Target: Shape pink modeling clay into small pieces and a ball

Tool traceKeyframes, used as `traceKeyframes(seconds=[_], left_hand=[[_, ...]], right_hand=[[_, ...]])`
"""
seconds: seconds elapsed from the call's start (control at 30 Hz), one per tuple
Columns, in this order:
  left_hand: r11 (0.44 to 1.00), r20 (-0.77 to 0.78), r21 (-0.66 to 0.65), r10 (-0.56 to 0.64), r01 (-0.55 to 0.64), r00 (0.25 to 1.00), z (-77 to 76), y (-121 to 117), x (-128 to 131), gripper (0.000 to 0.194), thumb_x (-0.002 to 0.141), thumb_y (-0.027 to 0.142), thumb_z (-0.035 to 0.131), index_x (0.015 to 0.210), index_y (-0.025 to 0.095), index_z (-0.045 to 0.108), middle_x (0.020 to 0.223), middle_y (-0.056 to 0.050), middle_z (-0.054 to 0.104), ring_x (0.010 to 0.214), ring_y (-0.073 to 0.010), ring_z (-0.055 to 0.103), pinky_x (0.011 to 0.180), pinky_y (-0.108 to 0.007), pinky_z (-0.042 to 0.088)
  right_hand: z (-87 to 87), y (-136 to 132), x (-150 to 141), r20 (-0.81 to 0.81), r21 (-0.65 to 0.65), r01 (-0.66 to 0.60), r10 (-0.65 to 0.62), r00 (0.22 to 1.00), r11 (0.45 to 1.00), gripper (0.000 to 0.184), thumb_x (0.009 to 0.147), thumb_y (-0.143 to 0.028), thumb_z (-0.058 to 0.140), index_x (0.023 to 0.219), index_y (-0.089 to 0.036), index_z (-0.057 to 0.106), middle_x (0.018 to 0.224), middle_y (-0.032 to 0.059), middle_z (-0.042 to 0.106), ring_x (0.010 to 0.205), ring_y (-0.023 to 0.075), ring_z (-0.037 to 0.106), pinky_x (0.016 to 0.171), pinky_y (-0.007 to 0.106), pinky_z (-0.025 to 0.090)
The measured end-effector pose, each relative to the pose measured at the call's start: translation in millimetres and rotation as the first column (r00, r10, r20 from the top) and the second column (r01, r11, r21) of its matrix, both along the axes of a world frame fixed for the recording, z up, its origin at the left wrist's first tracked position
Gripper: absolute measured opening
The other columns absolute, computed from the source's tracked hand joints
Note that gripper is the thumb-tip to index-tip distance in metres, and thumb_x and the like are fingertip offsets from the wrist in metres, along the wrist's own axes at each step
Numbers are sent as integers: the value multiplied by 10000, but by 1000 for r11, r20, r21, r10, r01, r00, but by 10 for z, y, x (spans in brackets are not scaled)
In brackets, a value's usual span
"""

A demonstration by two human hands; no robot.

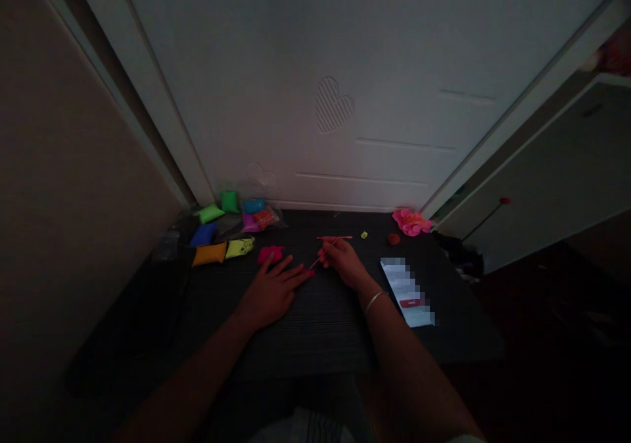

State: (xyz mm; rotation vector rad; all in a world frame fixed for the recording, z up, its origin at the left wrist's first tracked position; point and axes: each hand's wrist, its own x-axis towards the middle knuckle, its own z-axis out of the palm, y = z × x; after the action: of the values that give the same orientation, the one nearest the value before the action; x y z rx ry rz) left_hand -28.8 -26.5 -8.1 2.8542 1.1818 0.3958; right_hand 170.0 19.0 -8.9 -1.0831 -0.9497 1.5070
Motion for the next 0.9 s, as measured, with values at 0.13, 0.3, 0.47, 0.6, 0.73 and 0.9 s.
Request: traceKeyframes(seconds=[0.13,0.3,0.47,0.6,0.73,0.9], left_hand=[[1000,-12,5,-2,2,1000,-5,2,14,470,798,231,445,1253,343,419,1268,15,509,1240,-247,340,1018,-501,149],[1000,-22,3,-11,11,1000,-4,3,20,459,803,243,446,1245,363,420,1269,32,508,1241,-253,336,1015,-520,137],[1000,-23,14,-15,15,1000,-11,7,11,454,804,257,452,1245,360,422,1260,25,517,1245,-244,331,1022,-516,123],[1000,-21,13,-18,18,1000,-12,5,11,445,801,260,460,1236,352,438,1246,16,530,1239,-242,342,1024,-510,127],[1000,-13,11,-14,14,1000,-25,4,14,444,801,256,458,1233,351,441,1256,22,520,1245,-247,332,1025,-511,131],[1000,-15,4,-9,9,1000,-20,-3,13,438,807,251,445,1234,350,441,1253,26,523,1243,-248,334,1024,-508,135]], right_hand=[[-28,15,-23,5,6,7,-7,1000,1000,349,657,-346,642,909,-166,481,619,-29,584,481,76,519,426,194,399],[-41,41,-47,74,21,7,-8,997,1000,380,678,-364,614,960,-159,463,600,-42,577,441,65,497,410,192,390],[-33,29,-72,133,32,-28,23,991,999,379,698,-363,592,991,-162,459,603,-43,577,453,67,510,427,198,405],[-21,22,-88,156,27,-25,21,988,999,363,696,-346,593,984,-168,459,582,-53,569,437,67,504,420,201,405],[-19,23,-99,173,30,-26,21,985,999,347,704,-334,583,983,-173,455,590,-52,572,443,72,511,424,206,410],[-50,32,-93,199,53,-29,18,980,998,338,722,-332,560,995,-169,448,597,-51,568,448,71,512,426,205,417]])
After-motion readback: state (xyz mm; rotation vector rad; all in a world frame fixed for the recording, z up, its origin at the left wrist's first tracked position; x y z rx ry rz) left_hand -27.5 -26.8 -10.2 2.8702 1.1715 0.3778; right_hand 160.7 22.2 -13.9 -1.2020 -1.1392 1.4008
